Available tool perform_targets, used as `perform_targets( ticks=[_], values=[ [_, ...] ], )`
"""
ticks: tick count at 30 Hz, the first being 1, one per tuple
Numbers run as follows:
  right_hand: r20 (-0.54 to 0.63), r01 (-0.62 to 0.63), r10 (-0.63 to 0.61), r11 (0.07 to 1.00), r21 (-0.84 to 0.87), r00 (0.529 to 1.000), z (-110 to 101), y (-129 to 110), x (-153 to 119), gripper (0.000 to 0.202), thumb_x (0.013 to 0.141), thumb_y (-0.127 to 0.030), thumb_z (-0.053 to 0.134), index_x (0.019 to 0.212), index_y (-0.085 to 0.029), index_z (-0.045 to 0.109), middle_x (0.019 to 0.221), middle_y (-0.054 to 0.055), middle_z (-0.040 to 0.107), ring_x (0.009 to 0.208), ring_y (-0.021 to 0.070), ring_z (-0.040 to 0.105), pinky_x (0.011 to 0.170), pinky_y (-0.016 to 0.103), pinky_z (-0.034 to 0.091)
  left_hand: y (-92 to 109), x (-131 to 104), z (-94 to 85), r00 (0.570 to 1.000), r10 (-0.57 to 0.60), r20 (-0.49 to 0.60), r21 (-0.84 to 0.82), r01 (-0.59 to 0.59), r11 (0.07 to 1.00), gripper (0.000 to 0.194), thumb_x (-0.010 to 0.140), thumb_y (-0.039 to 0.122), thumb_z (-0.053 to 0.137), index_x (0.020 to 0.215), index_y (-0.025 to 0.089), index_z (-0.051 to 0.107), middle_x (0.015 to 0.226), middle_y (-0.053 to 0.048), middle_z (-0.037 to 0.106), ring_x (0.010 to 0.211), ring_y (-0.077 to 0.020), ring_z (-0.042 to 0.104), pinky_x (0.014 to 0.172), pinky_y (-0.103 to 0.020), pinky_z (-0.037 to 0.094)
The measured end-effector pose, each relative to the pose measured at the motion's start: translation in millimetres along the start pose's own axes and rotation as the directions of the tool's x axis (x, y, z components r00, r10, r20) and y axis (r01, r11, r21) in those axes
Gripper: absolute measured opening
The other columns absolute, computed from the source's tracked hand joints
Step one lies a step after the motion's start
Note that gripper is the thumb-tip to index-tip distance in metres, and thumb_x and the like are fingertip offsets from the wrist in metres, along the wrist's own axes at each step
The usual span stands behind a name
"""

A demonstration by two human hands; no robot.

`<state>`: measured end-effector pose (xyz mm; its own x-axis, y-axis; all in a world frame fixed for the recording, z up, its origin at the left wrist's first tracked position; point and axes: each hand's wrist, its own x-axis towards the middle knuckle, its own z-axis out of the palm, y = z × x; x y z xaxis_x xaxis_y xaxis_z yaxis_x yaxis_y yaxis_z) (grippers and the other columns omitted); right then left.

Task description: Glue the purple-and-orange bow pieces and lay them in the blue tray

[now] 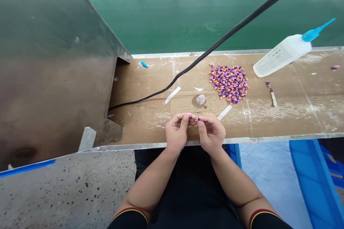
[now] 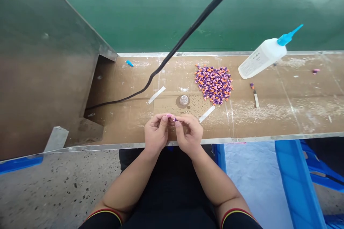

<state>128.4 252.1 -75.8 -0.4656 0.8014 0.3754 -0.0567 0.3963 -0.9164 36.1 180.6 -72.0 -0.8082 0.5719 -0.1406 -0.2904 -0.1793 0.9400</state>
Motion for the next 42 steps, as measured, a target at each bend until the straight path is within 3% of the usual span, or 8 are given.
perform_targets(
  ticks=[6,10,13,17,25,34,38,42],
  values=[
    [0.043,0.05,-0.054,0.993,0.104,0.998,0,-5,2,0.013,0.104,-0.023,0.063,0.11,-0.028,0.072,0.1,0.006,0.079,0.088,0.0212,0.078,0.073,0.038,0.068,-3,-1,1.3,0.996,0.072,-0.047,-0.035,-0.074,0.997,0.04,0.082,0.054,0.091,0.077,0.017,0.077,0.102,-0.012,0.082,0.095,-0.0212,0.08,0.087,-0.032,0.066],
    [0.07,0.074,-0.082,0.992,0.103,0.994,0,-4,1,0.012,0.103,-0.023,0.065,0.108,-0.027,0.074,0.096,0.005,0.078,0.087,0.0202,0.078,0.076,0.036,0.069,-7,0,-1.2,0.99,0.11,-0.093,-0.041,-0.114,0.993,0.033,0.081,0.05,0.092,0.079,0.019,0.081,0.089,-0.008,0.081,0.084,-0.0179,0.079,0.082,-0.028,0.065],
    [0.065,-0.009,-0.003,0.982,0.187,0.998,-1,-3,-1,0.01,0.104,-0.026,0.064,0.109,-0.027,0.073,0.097,0.005,0.076,0.079,0.0183,0.078,0.067,0.032,0.069,-9,-1,-5.6,0.988,0.151,-0.028,0.016,-0.151,0.988,0.029,0.092,0.051,0.083,0.09,0.022,0.086,0.091,-0.009,0.081,0.09,-0.0181,0.079,0.088,-0.028,0.065],
    [0.052,-0.088,0.077,0.956,0.279,0.996,-2,-2,-2,0.006,0.105,-0.029,0.066,0.109,-0.027,0.071,0.101,0.004,0.076,0.084,0.0195,0.082,0.061,0.028,0.07,-8,-4,-7.5,0.975,0.212,0.059,0.076,-0.216,0.973,0.02,0.095,0.041,0.081,0.106,0.025,0.087,0.114,-0.01,0.082,0.108,-0.019,0.079,0.099,-0.028,0.063],
    [0.074,-0.026,0.002,0.95,0.313,0.997,1,-4,-2,0.01,0.106,-0.023,0.064,0.111,-0.026,0.071,0.104,0.004,0.075,0.091,0.0189,0.083,0.068,0.028,0.073,-8,3,-2.3,0.995,0.094,-0.037,-0.099,-0.097,0.99,0.03,0.08,0.05,0.094,0.087,0.022,0.085,0.085,-0.006,0.08,0.077,-0.0126,0.077,0.076,-0.019,0.064],
    [0.082,-0.039,0.021,0.974,0.221,0.996,-1,5,-7,0.013,0.106,-0.025,0.063,0.116,-0.025,0.072,0.11,0.008,0.079,0.092,0.0197,0.083,0.068,0.029,0.072,-4,2,-1.7,1.0,0.022,0.006,-0.089,-0.021,0.996,0.037,0.076,0.053,0.096,0.091,0.021,0.086,0.092,-0.01,0.082,0.087,-0.021,0.081,0.084,-0.03,0.067],
    [0.035,0.069,-0.071,0.997,0.044,0.997,-2,3,-3,0.014,0.101,-0.022,0.071,0.113,-0.027,0.077,0.1,0.005,0.083,0.087,0.0197,0.082,0.073,0.033,0.071,3,3,1.4,0.999,-0.048,-0.013,-0.208,0.044,0.977,0.036,0.068,0.053,0.1,0.08,0.022,0.085,0.081,-0.007,0.08,0.071,-0.0138,0.076,0.075,-0.023,0.064],
    [-0.012,0.183,-0.183,0.983,-0.026,0.983,0,-3,3,0.019,0.098,-0.018,0.074,0.113,-0.029,0.08,0.097,0.003,0.085,0.081,0.018,0.08,0.07,0.031,0.068,7,4,3.2,0.993,-0.116,-0.01,-0.259,0.11,0.96,0.037,0.063,0.053,0.102,0.074,0.023,0.084,0.078,-0.007,0.079,0.07,-0.0128,0.074,0.07,-0.021,0.063]
  ],
)
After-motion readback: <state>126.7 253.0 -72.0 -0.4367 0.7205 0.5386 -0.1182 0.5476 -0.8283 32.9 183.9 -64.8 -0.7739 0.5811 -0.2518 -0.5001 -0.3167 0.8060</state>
